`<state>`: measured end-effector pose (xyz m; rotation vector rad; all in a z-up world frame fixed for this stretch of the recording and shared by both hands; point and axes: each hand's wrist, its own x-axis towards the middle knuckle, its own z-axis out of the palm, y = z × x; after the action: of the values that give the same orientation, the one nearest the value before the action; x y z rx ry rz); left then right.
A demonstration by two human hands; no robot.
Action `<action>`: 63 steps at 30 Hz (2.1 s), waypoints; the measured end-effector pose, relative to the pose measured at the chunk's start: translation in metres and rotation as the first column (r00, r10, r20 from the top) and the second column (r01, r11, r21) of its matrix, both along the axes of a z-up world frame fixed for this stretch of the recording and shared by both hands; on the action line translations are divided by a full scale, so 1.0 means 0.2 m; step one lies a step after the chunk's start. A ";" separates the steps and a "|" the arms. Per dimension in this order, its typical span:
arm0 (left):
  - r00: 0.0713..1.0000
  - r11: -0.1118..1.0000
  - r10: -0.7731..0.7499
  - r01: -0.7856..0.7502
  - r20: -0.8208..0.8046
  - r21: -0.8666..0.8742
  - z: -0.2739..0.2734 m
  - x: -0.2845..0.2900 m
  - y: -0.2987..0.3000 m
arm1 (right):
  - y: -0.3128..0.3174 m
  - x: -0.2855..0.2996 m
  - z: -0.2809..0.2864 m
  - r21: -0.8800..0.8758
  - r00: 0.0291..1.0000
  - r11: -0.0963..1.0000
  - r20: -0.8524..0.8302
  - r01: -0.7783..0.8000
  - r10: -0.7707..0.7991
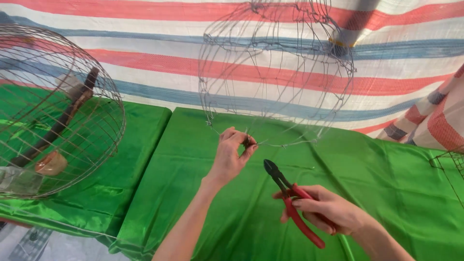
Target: Assembling a wire frame by twisting wire joints together by hand and with pliers.
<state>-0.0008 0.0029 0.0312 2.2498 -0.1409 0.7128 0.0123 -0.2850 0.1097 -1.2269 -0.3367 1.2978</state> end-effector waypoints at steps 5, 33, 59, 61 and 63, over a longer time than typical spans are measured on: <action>0.999 1.000 -0.013 0.012 -0.043 -0.021 0.01 0.00 -0.02 | 0.05 -0.10 0.07 -0.257 0.767 0.946 0.641 0.196 0.015; 0.968 0.995 0.080 -0.091 0.237 0.035 -0.20 0.07 -0.07 | 0.38 0.07 0.18 -0.449 -0.375 0.486 0.317 0.750 0.871; 0.972 0.993 0.098 -0.109 0.214 0.041 -0.15 0.03 -0.08 | 0.34 0.12 0.24 -0.740 -0.064 0.482 0.516 0.468 0.854; 0.974 0.993 0.101 -0.111 0.202 0.037 -0.15 0.03 -0.08 | 0.33 0.12 0.22 -0.757 -0.060 0.471 0.501 0.453 0.863; 0.969 0.993 0.112 -0.117 0.219 0.009 -0.15 0.02 -0.09 | 0.31 0.12 0.19 -0.728 -0.195 0.507 0.475 0.461 0.858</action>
<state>0.0025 -0.0152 0.0018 2.2088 -0.1259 1.0246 0.0371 -0.2228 0.1469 -3.2320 -1.3932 0.2156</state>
